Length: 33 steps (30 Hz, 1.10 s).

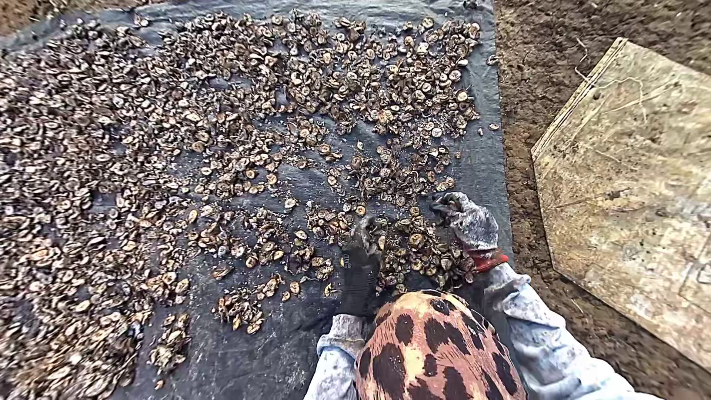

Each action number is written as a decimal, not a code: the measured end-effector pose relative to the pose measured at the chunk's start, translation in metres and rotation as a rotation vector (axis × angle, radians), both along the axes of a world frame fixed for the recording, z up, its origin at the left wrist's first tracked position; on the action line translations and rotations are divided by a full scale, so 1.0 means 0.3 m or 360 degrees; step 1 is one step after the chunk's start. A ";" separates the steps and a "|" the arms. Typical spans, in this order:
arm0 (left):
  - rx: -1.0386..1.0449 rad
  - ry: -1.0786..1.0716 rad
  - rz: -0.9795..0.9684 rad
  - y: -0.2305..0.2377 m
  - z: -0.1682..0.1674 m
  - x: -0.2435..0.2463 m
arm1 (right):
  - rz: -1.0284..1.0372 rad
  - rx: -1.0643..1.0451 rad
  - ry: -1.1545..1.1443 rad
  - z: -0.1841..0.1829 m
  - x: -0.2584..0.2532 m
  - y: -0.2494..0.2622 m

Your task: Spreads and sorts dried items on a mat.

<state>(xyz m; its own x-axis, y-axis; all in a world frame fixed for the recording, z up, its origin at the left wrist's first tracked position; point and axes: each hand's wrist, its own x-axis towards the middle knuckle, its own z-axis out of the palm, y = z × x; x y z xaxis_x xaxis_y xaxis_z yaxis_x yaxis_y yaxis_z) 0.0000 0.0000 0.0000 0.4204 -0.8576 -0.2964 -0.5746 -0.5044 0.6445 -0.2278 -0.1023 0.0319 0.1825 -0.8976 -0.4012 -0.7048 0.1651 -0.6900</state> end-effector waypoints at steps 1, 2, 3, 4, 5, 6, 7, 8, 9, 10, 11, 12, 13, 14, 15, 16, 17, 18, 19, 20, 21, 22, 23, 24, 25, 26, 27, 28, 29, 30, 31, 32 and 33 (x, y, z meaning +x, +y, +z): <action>-0.0020 -0.0041 0.0040 -0.016 0.000 0.027 | -0.0040 -0.0038 -0.0007 0.024 0.004 -0.036; -0.0068 -0.0030 0.0077 -0.034 0.004 0.052 | -0.0071 -0.0050 -0.0057 0.050 0.006 -0.068; -0.0114 -0.0032 0.0112 -0.056 0.001 0.075 | -0.0088 -0.0025 -0.0124 0.073 0.006 -0.096; -0.0096 -0.0094 0.0148 -0.078 0.012 0.090 | -0.0096 0.0017 -0.0164 0.087 0.003 -0.117; -0.0040 -0.0179 0.0146 -0.095 0.033 0.097 | -0.0108 0.0020 -0.0176 0.095 -0.002 -0.128; 0.0048 -0.0245 0.0141 -0.109 0.046 0.105 | -0.0112 -0.0007 -0.0133 0.100 -0.007 -0.136; 0.0104 -0.0332 0.0116 -0.120 0.042 0.117 | -0.0103 -0.0022 -0.0060 0.107 -0.011 -0.147; 0.0169 -0.0401 0.0076 -0.121 0.024 0.134 | -0.0092 -0.0037 0.0010 0.111 -0.013 -0.157; 0.0275 -0.0431 0.0035 -0.115 -0.005 0.154 | -0.0068 -0.0061 0.0071 0.113 -0.015 -0.165; 0.0405 -0.0488 -0.0006 -0.111 -0.030 0.169 | -0.0045 -0.0097 0.0125 0.121 -0.014 -0.171; 0.0549 -0.0585 -0.0044 -0.115 -0.043 0.178 | -0.0032 -0.0142 0.0169 0.134 -0.009 -0.176; 0.0700 -0.0663 -0.0083 -0.119 -0.047 0.179 | -0.0023 -0.0206 0.0180 0.146 -0.001 -0.186; 0.0801 -0.0684 -0.0129 -0.117 -0.059 0.174 | -0.0002 -0.0269 0.0157 0.159 0.009 -0.199; 0.0847 -0.0738 -0.0210 -0.107 -0.085 0.166 | 0.0028 -0.0289 0.0132 0.167 0.014 -0.208; 0.0830 -0.0773 -0.0273 -0.098 -0.113 0.163 | 0.0068 -0.0273 0.0114 0.157 0.013 -0.205; 0.0794 -0.0759 -0.0321 -0.093 -0.121 0.164 | 0.0152 -0.0251 0.0100 0.135 0.007 -0.189; 0.0787 -0.0666 -0.0318 -0.092 -0.106 0.166 | 0.0279 -0.0263 0.0129 0.101 0.005 -0.165; 0.0738 -0.0580 -0.0268 -0.091 -0.081 0.169 | 0.0435 -0.0273 0.0182 0.063 0.011 -0.134; 0.0591 -0.0523 -0.0204 -0.095 -0.058 0.173 | 0.0594 -0.0233 0.0277 0.020 0.026 -0.096; 0.0436 -0.0498 -0.0155 -0.115 -0.023 0.173 | 0.0741 -0.0172 0.0391 -0.017 0.044 -0.039; 0.0327 -0.0481 -0.0154 -0.144 0.043 0.157 | 0.0842 -0.0148 0.0460 -0.053 0.059 0.041; 0.0260 -0.0471 -0.0203 -0.172 0.116 0.128 | 0.0909 -0.0254 0.0490 -0.104 0.062 0.142; 0.0235 -0.0441 -0.0277 -0.199 0.155 0.100 | 0.0925 -0.0475 0.0476 -0.168 0.055 0.246; 0.0212 -0.0392 -0.0356 -0.226 0.157 0.077 | 0.0918 -0.0665 0.0422 -0.244 0.041 0.336; 0.0242 -0.0370 -0.0418 -0.257 0.133 0.055 | 0.0903 -0.0768 0.0348 -0.336 0.026 0.410; 0.0299 -0.0401 -0.0474 -0.290 0.098 0.028 | 0.0897 -0.0742 0.0265 -0.417 0.009 0.458; 0.0368 -0.0438 -0.0540 -0.316 0.057 -0.002 | 0.0851 -0.0678 0.0197 -0.439 0.002 0.465; 0.0425 -0.0494 -0.0622 -0.328 0.016 -0.029 | 0.0786 -0.0465 0.0160 -0.368 0.016 0.421; 0.0450 -0.0501 -0.0699 -0.320 -0.010 -0.047 | 0.0680 -0.0197 0.0112 -0.242 0.040 0.345; 0.0463 -0.0459 -0.0750 -0.296 -0.019 -0.056 | 0.0495 -0.0101 0.0028 -0.158 0.056 0.277; 0.0494 -0.0340 -0.0747 -0.264 -0.008 -0.053 | 0.0274 -0.0020 -0.0072 -0.095 0.071 0.210; 0.0548 -0.0141 -0.0674 -0.231 0.029 -0.036 | 0.0085 0.0025 -0.0127 -0.049 0.083 0.153; 0.0513 -0.0013 -0.0576 -0.199 0.055 -0.011 | -0.0050 0.0057 -0.0162 -0.029 0.088 0.106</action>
<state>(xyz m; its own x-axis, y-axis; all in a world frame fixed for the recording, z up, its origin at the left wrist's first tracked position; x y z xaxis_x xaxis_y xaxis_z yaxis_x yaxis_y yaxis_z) -0.0032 -0.0596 0.0166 0.1155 -0.8141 -0.5691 -0.7542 -0.4447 0.4831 -0.2015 -0.0704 0.0231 0.1960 -0.8890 -0.4139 -0.6254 0.2118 -0.7510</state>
